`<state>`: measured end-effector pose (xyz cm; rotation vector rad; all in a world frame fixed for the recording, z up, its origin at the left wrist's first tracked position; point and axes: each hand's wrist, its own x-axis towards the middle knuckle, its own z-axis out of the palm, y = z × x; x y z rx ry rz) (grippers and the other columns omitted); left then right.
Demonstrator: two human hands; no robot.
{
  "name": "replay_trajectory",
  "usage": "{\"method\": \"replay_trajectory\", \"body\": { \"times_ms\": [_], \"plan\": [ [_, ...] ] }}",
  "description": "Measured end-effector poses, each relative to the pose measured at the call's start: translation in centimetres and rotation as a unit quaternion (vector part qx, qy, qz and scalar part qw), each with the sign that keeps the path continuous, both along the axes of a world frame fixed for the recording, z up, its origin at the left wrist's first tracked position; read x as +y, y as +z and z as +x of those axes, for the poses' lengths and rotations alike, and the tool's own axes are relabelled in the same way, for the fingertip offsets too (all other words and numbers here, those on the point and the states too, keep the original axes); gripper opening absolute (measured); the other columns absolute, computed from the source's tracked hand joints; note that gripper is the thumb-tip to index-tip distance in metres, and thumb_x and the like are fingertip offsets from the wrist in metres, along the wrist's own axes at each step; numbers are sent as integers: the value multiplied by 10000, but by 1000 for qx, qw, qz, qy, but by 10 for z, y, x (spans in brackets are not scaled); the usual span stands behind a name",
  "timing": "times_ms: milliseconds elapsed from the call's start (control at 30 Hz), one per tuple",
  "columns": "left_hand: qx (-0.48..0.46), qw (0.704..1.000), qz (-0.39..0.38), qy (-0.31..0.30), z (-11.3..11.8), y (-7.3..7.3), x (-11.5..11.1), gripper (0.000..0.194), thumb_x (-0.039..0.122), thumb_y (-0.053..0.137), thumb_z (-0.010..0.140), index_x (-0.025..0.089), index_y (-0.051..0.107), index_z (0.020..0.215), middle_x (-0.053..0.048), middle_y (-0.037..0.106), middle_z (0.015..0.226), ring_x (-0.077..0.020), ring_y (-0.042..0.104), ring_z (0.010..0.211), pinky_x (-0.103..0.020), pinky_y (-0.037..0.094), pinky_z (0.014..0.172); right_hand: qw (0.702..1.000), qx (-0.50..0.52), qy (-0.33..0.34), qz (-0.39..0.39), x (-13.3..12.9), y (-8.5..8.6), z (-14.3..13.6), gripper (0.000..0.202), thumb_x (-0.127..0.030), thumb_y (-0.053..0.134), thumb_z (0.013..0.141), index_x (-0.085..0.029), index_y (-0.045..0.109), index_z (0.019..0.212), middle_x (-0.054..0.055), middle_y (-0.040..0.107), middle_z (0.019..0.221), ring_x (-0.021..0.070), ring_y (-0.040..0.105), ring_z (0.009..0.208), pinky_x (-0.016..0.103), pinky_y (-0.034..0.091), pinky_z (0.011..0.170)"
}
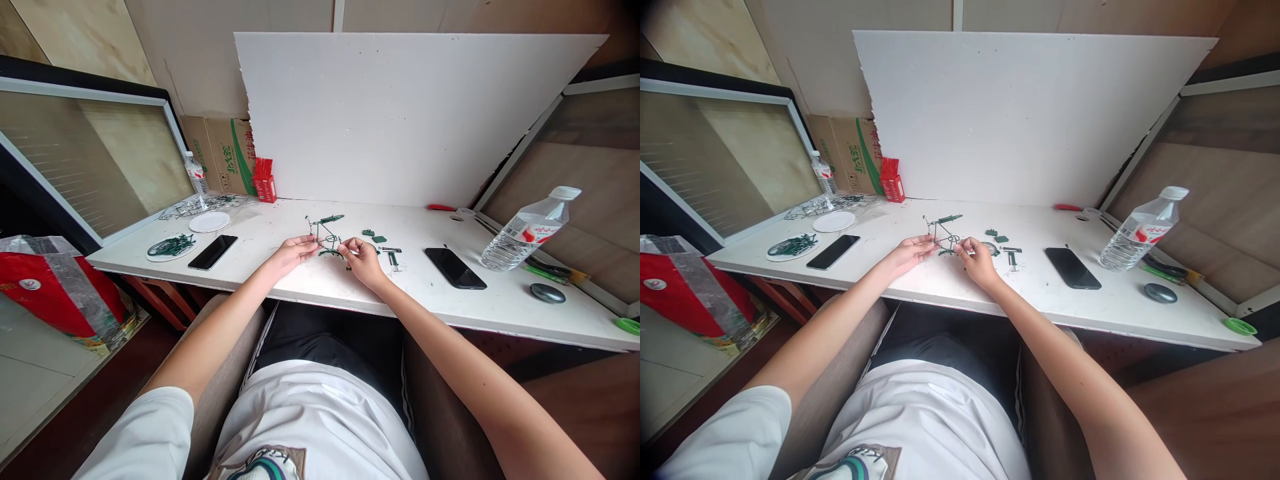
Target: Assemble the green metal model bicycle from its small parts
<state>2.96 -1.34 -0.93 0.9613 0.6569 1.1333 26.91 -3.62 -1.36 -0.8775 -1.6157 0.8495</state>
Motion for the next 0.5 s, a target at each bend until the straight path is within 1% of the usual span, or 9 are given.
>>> {"method": "replay_trajectory", "body": {
  "times_ms": [100, 167, 233, 300, 333, 367, 433, 500],
  "plan": [
    [-19, 1000, -6, -8, 4, -2, -2, 321, 52, 853, 795, 124, 782, 1099, -122, 794, 1163, -199, 751, 1111, -340, 517, 1119, 1000, -17, 1, 1, 0, -1, 0, 534, -611, 705, 912, -251, 345, 752, 26, 582, 847, 160, 472, 701, 319, 462, 571],
    [-26, 1000, -9, -14, 6, -2, -3, 318, 33, 851, 787, 125, 782, 1084, -117, 795, 1164, -192, 753, 1106, -345, 506, 1148, 1000, -5, 5, -19, -1, 2, 0, 547, -619, 734, 885, -251, 351, 753, 27, 583, 853, 166, 497, 719, 319, 477, 579],
    [-29, 999, -8, -21, 8, -2, -4, 316, 21, 849, 783, 124, 784, 1075, -116, 795, 1167, -192, 754, 1109, -348, 497, 1171, 997, 29, 28, -65, -2, 8, 2, 581, -622, 768, 852, -253, 331, 749, 32, 583, 870, 180, 546, 765, 313, 487, 583],
    [-29, 999, -5, -29, 10, -2, -5, 315, 13, 841, 786, 119, 784, 1077, -120, 796, 1161, -198, 754, 1121, -353, 487, 1191, 988, 70, 65, -119, -3, 14, 5, 617, -625, 780, 839, -255, 295, 744, 32, 567, 854, 196, 586, 815, 302, 478, 580],
    [-28, 999, -4, -31, 11, -1, -6, 314, 9, 836, 789, 116, 783, 1079, -122, 796, 1155, -201, 753, 1127, -356, 481, 1199, 985, 82, 73, -135, -3, 16, 6, 635, -631, 780, 836, -255, 278, 740, 26, 552, 830, 192, 585, 801, 298, 464, 568],
    [-28, 999, -3, -31, 11, -1, -6, 312, 3, 830, 790, 111, 781, 1079, -125, 796, 1152, -203, 753, 1132, -358, 475, 1208, 984, 85, 68, -141, -2, 17, 7, 658, -637, 787, 828, -254, 260, 735, 16, 532, 796, 183, 572, 762, 294, 447, 551],
    [-33, 999, -4, -27, 12, 0, -7, 310, -14, 815, 791, 108, 774, 1073, -123, 795, 1150, -203, 752, 1135, -363, 464, 1222, 988, 73, 36, -129, -2, 16, 7, 706, -650, 813, 798, -253, 235, 721, -1, 498, 734, 160, 524, 674, 295, 422, 522],
    [-43, 999, -5, -20, 12, 1, -7, 321, -32, 794, 794, 112, 768, 1079, -114, 791, 1156, -200, 751, 1136, -370, 453, 1234, 993, 49, 16, -109, -1, 12, 5, 718, -668, 815, 789, -252, 237, 706, 5, 511, 722, 161, 522, 665, 301, 433, 520]
  ]
}}
